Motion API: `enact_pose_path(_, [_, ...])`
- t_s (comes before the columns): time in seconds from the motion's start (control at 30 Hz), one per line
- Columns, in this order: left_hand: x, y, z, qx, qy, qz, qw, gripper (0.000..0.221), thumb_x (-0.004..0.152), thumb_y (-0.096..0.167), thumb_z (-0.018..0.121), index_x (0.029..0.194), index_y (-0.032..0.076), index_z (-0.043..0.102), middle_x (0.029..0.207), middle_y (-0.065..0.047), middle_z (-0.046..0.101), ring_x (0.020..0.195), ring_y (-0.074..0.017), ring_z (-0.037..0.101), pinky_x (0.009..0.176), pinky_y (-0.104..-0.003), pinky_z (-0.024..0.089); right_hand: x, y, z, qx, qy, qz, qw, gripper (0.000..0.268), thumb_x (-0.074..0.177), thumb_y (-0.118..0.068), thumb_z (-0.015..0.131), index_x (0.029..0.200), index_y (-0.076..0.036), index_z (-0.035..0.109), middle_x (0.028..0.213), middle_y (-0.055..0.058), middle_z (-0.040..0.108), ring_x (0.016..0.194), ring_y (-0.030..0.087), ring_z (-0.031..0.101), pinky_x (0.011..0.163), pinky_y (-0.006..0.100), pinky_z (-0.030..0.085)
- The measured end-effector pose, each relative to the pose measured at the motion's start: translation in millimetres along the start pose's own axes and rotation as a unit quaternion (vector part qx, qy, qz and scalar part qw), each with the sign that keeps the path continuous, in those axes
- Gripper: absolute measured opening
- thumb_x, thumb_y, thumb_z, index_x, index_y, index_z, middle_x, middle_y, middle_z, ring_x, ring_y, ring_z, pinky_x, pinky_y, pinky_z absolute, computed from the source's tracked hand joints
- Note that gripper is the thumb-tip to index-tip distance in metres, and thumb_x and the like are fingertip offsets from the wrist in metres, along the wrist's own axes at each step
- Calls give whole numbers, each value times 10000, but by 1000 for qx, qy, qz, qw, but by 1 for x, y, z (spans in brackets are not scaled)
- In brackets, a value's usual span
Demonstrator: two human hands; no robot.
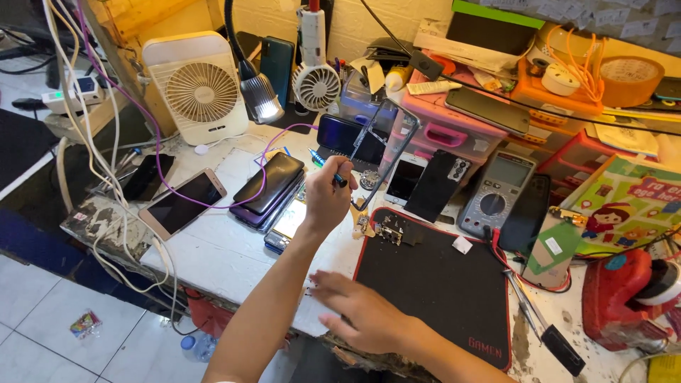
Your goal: Cleaning adhesive residue from the inner frame of a mobile phone using a small tool.
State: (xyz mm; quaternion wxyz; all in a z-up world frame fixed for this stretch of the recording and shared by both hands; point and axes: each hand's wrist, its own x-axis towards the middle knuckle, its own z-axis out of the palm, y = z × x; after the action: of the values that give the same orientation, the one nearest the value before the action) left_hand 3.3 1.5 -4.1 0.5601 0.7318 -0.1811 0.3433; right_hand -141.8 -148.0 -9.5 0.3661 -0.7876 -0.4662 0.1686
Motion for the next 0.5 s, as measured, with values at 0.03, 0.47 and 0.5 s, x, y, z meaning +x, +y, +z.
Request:
enact_pose_path(0.03, [0, -1, 4, -1, -3, -2, 1000, 141, 1036, -20, 493, 946, -14, 602, 673, -79, 670, 552, -175, 657, 473, -276, 519, -8, 3, -6, 2, 1, 3, 1000, 479, 1066, -254, 476, 1447, 30, 531, 1600, 213, 380, 1506, 351, 334, 1173, 485, 296])
enact_pose_path(0.47, [-7, 4, 11, -36, -33, -23, 999, 119, 1054, 8, 505, 962, 3, 580, 708, -84, 663, 579, -170, 641, 469, -279, 495, -85, 66, 59, -338, 161, 313, 873, 804, 1051, -534, 401, 1601, 8, 177, 1682, 305, 34, 1561, 449, 8, 1237, 528, 61])
enact_pose_path(0.5, [-8, 2, 13, -39, -34, -23, 998, 114, 1051, 0, 505, 969, -1, 584, 705, -86, 653, 593, -174, 642, 486, -286, 511, -68, 58, 66, -360, 179, 251, 881, 810, 1054, -505, 439, 1595, 43, 189, 1667, 348, 56, 1553, 479, 33, 1239, 533, 62])
